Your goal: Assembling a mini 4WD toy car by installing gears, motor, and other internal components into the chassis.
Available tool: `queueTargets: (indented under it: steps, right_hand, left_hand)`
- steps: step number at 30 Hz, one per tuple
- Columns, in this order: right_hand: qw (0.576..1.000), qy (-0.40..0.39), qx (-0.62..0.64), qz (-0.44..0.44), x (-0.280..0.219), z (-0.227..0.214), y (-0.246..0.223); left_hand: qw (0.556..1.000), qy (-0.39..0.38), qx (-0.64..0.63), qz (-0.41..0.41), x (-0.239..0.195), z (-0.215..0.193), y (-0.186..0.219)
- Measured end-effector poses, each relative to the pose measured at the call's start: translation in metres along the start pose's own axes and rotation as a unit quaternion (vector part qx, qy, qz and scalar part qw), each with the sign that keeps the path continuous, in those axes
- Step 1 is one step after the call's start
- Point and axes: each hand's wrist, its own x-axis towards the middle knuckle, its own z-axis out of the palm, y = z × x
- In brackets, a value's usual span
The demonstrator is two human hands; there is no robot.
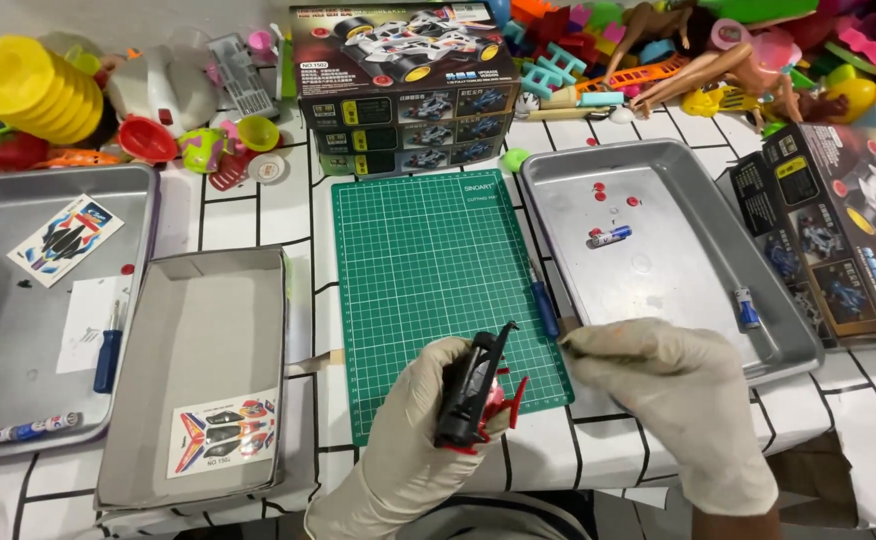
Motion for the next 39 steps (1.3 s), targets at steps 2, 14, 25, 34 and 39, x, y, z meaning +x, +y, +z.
queueTargets:
  steps: [2, 14, 25, 34, 39]
  right_hand:
    - [0.963, -0.122, -0.102, -0.216, -0.009, 0.0, 0.007]
    - [0.932, -0.241, -0.114, -0.243, -0.007, 0.019, -0.008]
    - [0.929, -0.213, -0.116, -0.281, -0.007, 0.018, 0.013]
    - [0.964, -0.173, -0.12, -0.162, -0.012, 0.023, 0.012]
    - [0.955, -0.184, -0.153, -0.177, -0.012, 0.025, 0.003]
  left_hand:
    - [0.908, 0.01, 0.368, 0.2, 0.002, 0.0, 0.008]
    - [0.887, 0.058, 0.393, 0.234, 0.005, 0.014, 0.008]
    - [0.875, 0.056, 0.398, 0.269, 0.006, 0.007, 0.004]
    - [0.842, 0.078, 0.465, 0.262, 0.0, 0.002, -0.008]
    - [0.844, 0.082, 0.469, 0.248, -0.003, 0.007, -0.002]
